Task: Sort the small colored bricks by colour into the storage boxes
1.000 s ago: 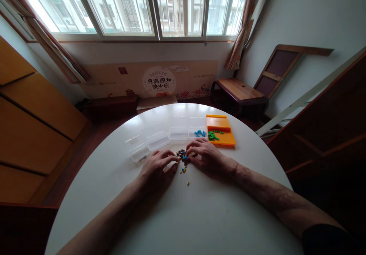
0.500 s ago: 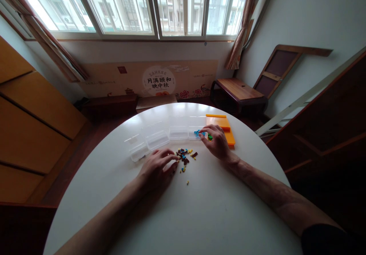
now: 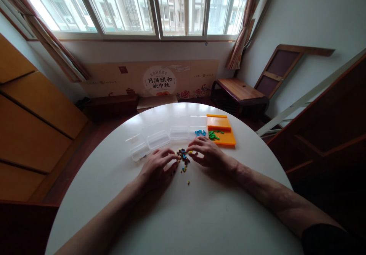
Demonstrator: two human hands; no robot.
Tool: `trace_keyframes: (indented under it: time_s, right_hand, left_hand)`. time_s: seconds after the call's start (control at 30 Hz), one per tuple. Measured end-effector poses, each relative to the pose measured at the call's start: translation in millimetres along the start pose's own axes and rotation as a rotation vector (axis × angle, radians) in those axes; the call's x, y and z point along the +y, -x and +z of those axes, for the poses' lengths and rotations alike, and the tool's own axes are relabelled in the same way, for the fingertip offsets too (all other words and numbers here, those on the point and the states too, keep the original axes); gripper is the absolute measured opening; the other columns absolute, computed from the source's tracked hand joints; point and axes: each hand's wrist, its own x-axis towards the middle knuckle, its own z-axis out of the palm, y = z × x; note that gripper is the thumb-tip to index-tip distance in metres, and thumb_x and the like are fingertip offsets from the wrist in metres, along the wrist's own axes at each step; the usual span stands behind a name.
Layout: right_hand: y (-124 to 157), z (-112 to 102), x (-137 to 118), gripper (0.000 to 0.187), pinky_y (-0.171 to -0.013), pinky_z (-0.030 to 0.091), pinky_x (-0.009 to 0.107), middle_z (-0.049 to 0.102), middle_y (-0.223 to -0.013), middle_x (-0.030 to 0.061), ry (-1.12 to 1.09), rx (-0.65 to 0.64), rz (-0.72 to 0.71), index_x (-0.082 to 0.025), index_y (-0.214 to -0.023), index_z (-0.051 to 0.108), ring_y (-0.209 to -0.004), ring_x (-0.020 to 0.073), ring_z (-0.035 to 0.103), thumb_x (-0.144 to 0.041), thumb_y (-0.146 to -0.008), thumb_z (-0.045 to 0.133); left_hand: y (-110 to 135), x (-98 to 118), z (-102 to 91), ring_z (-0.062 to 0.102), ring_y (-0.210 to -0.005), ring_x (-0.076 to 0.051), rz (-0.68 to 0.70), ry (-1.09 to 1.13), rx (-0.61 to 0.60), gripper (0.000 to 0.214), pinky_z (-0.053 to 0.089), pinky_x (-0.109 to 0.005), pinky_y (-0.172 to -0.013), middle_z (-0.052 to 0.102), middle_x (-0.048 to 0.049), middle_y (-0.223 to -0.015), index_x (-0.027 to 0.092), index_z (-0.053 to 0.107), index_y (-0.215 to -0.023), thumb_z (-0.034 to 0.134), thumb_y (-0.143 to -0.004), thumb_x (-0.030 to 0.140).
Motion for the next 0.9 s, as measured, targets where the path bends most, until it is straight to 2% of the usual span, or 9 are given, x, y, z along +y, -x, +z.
trace_keyframes:
  time_s: [0.1, 0.2, 0.57, 0.9]
  right_hand:
    - [0, 3, -3, 0.020, -0.100, 0.055, 0.042, 0.077, -0.117, 0.0046, -0.006, -0.078, -0.043, -0.031, -0.125, 0.074, -0.107, 0.0231, 0.068, -0.026, -0.106, 0.068]
    - [2, 6, -2, 0.024, -0.099, 0.055, 0.041, 0.076, -0.120, 0.0047, -0.007, -0.092, -0.036, -0.032, -0.127, 0.074, -0.107, 0.0222, 0.066, -0.022, -0.107, 0.066]
    - [-1, 4, -5, 0.007, -0.105, 0.053, 0.042, 0.076, -0.121, 0.0052, -0.038, -0.094, -0.005, -0.026, -0.110, 0.072, -0.110, 0.0228, 0.067, -0.023, -0.106, 0.068]
    - [-2, -3, -13, 0.003, -0.111, 0.050, 0.044, 0.075, -0.124, 0.0062, -0.064, -0.141, 0.041, -0.025, -0.108, 0.069, -0.118, 0.0246, 0.065, -0.023, -0.105, 0.068]
  left_hand:
    - [0, -1, 0.8, 0.071, -0.090, -0.019, 0.011, -0.003, 0.001, 0.016, 0.053, -0.036, -0.088, 0.078, -0.0049, -0.107, 0.028, 0.079, -0.112, 0.064, -0.108, 0.030]
    - [0, -2, 1.9, 0.070, -0.090, -0.020, 0.010, -0.006, 0.003, 0.016, 0.053, -0.036, -0.087, 0.078, -0.0046, -0.108, 0.028, 0.079, -0.112, 0.064, -0.108, 0.030]
    - [0, -1, 3.1, 0.071, -0.091, -0.019, 0.002, -0.001, -0.005, 0.018, 0.053, -0.035, -0.089, 0.078, -0.0046, -0.108, 0.026, 0.080, -0.110, 0.063, -0.109, 0.030]
    - [0, -1, 3.0, 0.072, -0.089, -0.018, 0.009, 0.001, 0.006, 0.017, 0.053, -0.036, -0.089, 0.078, -0.0050, -0.106, 0.025, 0.079, -0.110, 0.062, -0.108, 0.029]
